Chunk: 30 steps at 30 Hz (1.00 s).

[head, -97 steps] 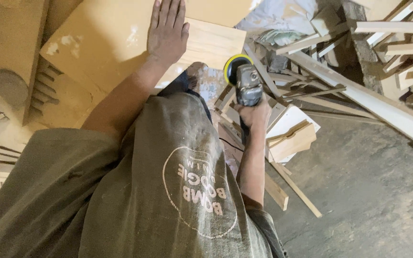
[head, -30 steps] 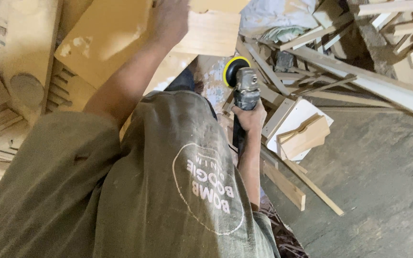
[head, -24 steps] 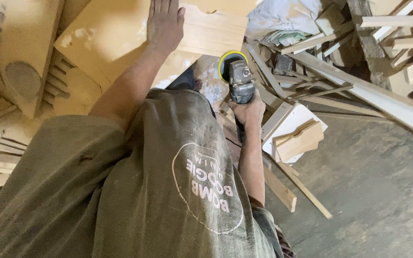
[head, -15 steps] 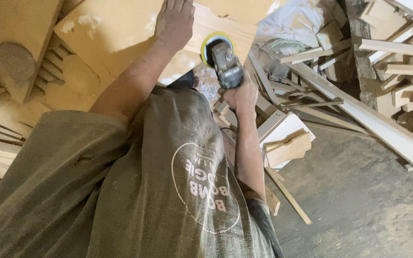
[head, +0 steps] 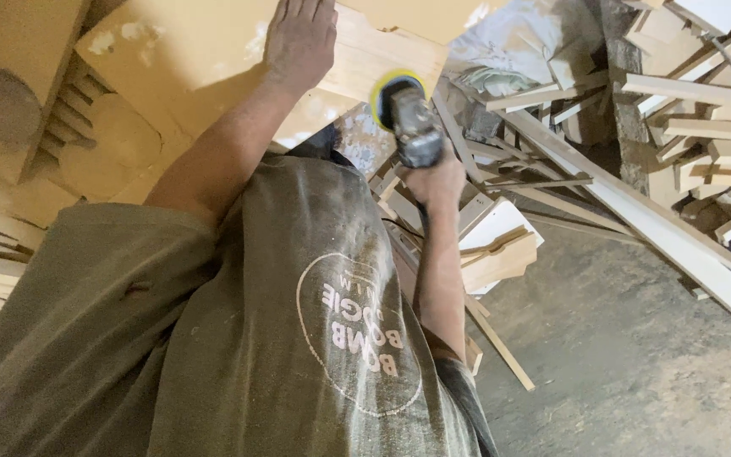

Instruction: The person is using a handheld power sander to smooth the surfaces and edges of small wooden blocks.

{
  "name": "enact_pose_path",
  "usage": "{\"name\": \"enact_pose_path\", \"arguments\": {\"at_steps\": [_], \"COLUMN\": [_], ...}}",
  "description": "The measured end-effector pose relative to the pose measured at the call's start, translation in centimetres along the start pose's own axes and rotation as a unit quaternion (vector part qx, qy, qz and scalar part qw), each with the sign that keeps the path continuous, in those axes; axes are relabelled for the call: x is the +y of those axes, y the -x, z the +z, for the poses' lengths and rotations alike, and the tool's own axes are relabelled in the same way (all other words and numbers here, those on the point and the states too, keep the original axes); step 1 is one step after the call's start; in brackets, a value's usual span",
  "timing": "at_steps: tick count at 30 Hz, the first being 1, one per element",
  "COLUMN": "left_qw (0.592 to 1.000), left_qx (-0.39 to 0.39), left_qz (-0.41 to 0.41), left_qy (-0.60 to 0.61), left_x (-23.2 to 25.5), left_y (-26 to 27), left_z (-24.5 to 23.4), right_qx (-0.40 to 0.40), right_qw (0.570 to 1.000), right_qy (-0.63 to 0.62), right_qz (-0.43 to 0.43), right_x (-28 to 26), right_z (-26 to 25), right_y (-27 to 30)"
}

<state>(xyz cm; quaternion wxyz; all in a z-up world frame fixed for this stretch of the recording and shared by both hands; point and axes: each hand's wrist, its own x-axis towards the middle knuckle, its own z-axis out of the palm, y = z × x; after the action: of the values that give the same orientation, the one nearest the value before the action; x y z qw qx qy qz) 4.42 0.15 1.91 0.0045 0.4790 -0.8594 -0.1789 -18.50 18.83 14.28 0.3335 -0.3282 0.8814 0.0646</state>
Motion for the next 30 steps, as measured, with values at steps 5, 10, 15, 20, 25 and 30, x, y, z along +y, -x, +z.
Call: {"name": "enact_pose_path", "arguments": {"at_steps": [5, 10, 15, 20, 25, 30], "left_qw": [0.998, 0.997, 0.998, 0.994, 0.992, 1.0], "left_qx": [0.042, 0.069, -0.006, 0.102, 0.119, 0.026], "left_qz": [-0.006, 0.008, -0.015, 0.022, 0.035, 0.008], "left_qy": [0.044, 0.046, 0.063, 0.013, 0.01, 0.012], "left_x": [-0.6, -0.8, 0.0, -0.5, -1.3, -1.3], "left_y": [-0.3, 0.2, -0.2, 0.0, 0.0, -0.1], "left_z": [1.0, 1.2, -1.4, 0.8, 2.3, 2.4], "right_qx": [0.091, 0.061, 0.065, 0.057, 0.008, 0.004], "right_qw": [0.989, 0.998, 0.997, 0.997, 0.998, 0.992], "right_qy": [-0.036, -0.025, -0.05, -0.052, 0.001, 0.028], "right_qz": [-0.108, 0.006, 0.003, 0.004, -0.069, -0.124], "right_x": [-1.4, 2.7, 6.0, 1.0, -3.6, -0.5], "right_z": [-0.2, -1.9, 0.8, -0.6, 0.7, 2.8], "right_y": [-4.8, -4.7, 0.3, -0.5, -0.1, 3.2]}}
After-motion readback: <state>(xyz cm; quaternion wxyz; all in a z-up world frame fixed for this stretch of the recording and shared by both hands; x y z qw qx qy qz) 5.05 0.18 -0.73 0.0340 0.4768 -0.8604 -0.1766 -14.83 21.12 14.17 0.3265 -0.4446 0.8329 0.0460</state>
